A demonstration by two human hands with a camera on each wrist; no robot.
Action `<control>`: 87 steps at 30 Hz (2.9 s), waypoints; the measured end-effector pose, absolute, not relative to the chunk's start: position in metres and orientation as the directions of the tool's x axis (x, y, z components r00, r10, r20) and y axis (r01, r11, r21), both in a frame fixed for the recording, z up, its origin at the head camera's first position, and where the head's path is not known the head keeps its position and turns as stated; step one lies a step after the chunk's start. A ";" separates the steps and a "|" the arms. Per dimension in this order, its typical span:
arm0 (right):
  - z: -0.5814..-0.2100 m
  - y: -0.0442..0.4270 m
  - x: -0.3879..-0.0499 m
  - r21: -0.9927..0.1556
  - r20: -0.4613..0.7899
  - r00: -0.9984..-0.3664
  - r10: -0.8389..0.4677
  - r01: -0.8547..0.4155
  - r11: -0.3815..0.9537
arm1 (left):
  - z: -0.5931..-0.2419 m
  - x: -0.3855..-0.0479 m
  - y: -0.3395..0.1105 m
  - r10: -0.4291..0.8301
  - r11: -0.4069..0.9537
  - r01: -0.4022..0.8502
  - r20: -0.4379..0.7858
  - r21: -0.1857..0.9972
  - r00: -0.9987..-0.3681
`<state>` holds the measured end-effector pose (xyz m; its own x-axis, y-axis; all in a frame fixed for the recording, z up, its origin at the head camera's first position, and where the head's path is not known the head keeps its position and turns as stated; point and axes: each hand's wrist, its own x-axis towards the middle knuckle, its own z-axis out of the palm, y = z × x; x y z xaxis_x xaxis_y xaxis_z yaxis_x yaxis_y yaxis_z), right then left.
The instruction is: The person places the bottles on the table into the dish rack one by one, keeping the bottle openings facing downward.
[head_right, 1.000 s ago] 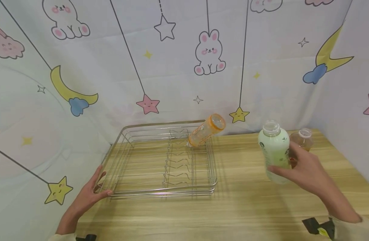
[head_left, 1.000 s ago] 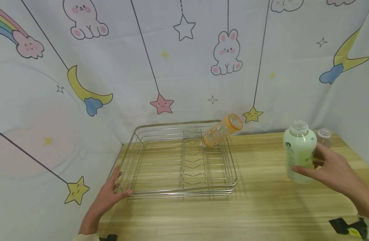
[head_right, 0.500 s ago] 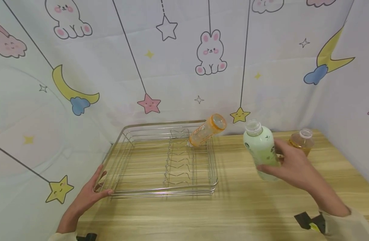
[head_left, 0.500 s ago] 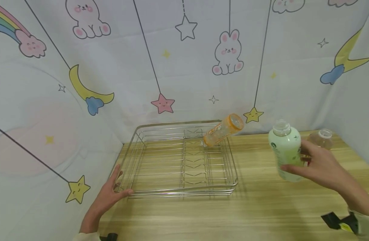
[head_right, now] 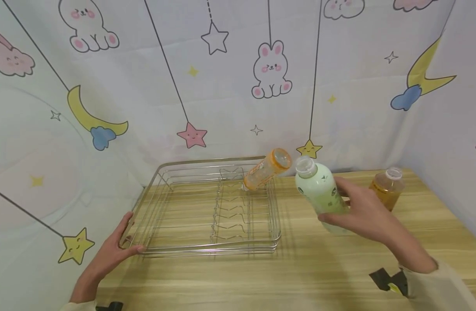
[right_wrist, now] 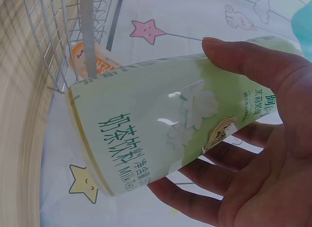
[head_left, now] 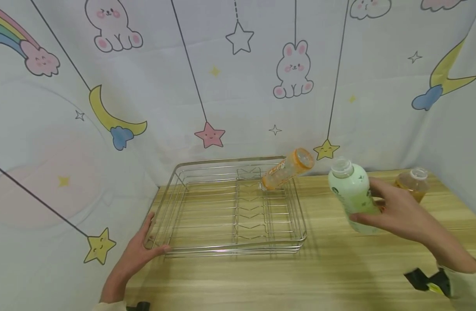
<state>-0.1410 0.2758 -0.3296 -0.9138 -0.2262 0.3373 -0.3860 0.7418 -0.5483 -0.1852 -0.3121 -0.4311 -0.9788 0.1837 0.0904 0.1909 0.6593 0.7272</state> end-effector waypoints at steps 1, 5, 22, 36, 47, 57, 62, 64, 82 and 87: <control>-0.329 0.274 -0.141 -0.545 0.338 -0.912 -0.233 -0.391 0.742 | -0.430 -0.185 -0.312 0.177 0.667 0.189 0.093 0.720 -0.980; -0.328 0.270 -0.143 -0.533 0.337 -0.904 -0.262 -0.412 0.739 | -0.425 -0.184 -0.311 0.178 0.666 0.218 0.132 0.714 -0.975; -0.319 0.253 -0.147 -0.512 0.353 -0.866 -0.355 -0.496 0.701 | -0.409 -0.177 -0.284 0.253 0.596 0.438 0.360 0.674 -0.898; -0.311 0.236 -0.149 -0.488 0.267 -0.883 -0.386 -0.469 0.736 | -0.393 -0.172 -0.248 0.352 0.558 0.535 0.404 0.634 -0.845; -0.307 0.223 -0.154 -0.443 0.250 -0.867 -0.430 -0.498 0.746 | -0.382 -0.177 -0.217 0.434 0.486 0.617 0.442 0.619 -0.785; -0.304 0.210 -0.156 -0.408 0.226 -0.859 -0.459 -0.512 0.756 | -0.377 -0.180 -0.191 0.499 0.407 0.658 0.448 0.634 -0.741; -0.303 0.204 -0.156 -0.374 0.223 -0.855 -0.468 -0.518 0.769 | -0.370 -0.182 -0.180 0.520 0.389 0.684 0.465 0.617 -0.716; -0.302 0.200 -0.156 -0.370 0.217 -0.853 -0.475 -0.522 0.768 | -0.367 -0.183 -0.175 0.527 0.385 0.687 0.464 0.616 -0.712; -0.303 0.171 -0.158 -0.226 0.174 -0.837 -0.519 -0.547 0.806 | -0.360 -0.187 -0.142 0.566 0.213 0.758 0.555 0.616 -0.610; -0.303 0.162 -0.159 -0.162 0.173 -0.827 -0.535 -0.560 0.813 | -0.360 -0.187 -0.133 0.565 0.179 0.766 0.573 0.618 -0.594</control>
<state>-0.1594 0.1617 -0.3029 -0.8269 -0.5352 0.1727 -0.5598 0.8125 -0.1624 -0.1874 -0.1327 -0.3595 -0.5944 0.5646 0.5727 0.7655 0.1790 0.6180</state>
